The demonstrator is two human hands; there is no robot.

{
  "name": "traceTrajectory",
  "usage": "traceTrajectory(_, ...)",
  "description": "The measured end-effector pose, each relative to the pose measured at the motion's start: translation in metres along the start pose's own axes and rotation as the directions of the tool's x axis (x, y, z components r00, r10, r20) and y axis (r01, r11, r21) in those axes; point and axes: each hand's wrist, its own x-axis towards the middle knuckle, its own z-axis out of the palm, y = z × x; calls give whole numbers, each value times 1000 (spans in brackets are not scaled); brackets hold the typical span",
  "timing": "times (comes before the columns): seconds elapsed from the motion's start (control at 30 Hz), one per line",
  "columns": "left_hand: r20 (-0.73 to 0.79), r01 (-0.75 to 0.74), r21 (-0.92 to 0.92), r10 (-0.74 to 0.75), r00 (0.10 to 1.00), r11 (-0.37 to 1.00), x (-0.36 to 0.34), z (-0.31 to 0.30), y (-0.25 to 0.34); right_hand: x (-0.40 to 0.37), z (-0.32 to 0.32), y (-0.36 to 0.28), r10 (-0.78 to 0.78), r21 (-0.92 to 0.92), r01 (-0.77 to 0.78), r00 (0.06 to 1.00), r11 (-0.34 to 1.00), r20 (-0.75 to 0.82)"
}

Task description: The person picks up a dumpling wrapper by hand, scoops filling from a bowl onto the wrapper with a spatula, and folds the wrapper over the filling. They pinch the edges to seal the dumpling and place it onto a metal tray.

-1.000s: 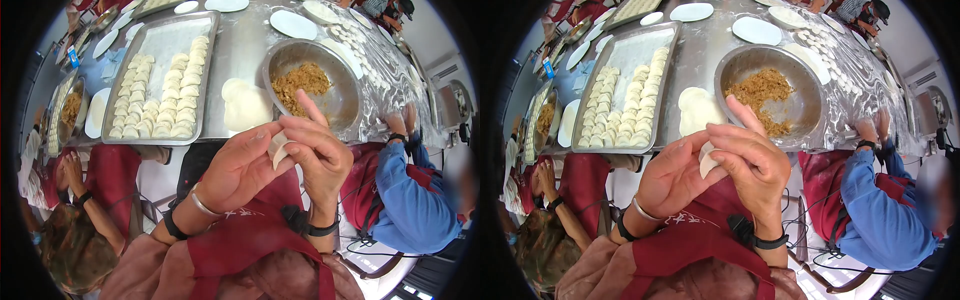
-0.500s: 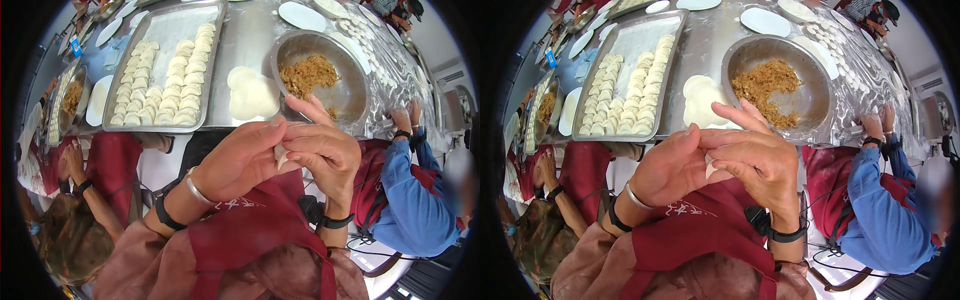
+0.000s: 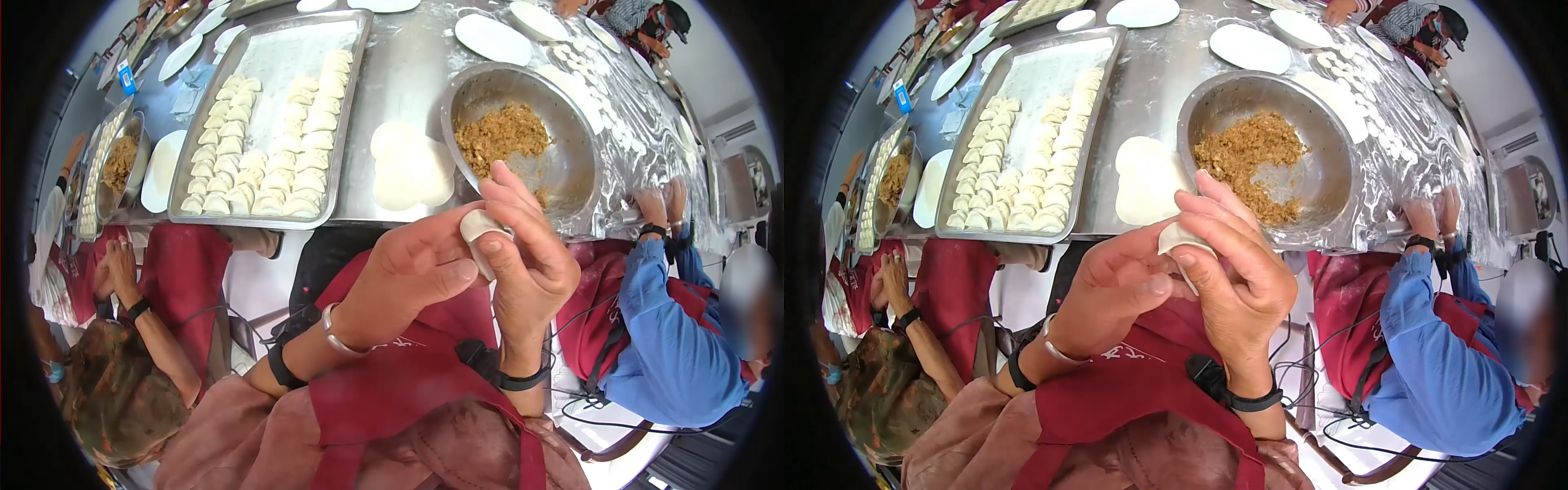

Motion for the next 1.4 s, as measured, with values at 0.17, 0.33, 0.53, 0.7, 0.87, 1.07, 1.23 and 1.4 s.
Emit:
traceTrajectory(0.17, -14, -53, 140, 55, 998, 989, 0, 1, -2, -1, -10, 9, -91, -120, 103, 991, 987, 102)
traceTrajectory(0.33, -29, -30, 223, 37, 999, 974, 2, -2, -2, -1, -5, 2, -5, -65, 10, 997, 998, 72)
traceTrajectory(0.53, -71, -11, 269, 32, 997, 963, -1, 2, 5, 2, -6, 0, -29, -52, 34, 994, 998, 103)
traceTrajectory(0.7, -33, 45, 414, -35, 999, 909, -2, -1, 11, 3, -9, -2, -78, -165, 109, 979, 980, 187)
traceTrajectory(0.87, -22, 17, 387, -10, 1000, 922, -3, -1, 10, 0, -4, -6, -34, -93, 47, 990, 995, 136)
traceTrajectory(1.07, -36, -36, 369, 53, 998, 929, -3, -3, 2, 0, -10, 1, -92, -110, 119, 971, 987, 221)
traceTrajectory(1.23, -40, -47, 514, 79, 996, 857, 0, -6, -3, -3, -4, -3, -36, -130, 68, 971, 989, 236)
traceTrajectory(1.4, -143, -139, 365, 203, 969, 920, 4, 5, -4, -13, 5, -6, 108, -25, -107, 993, 994, 47)
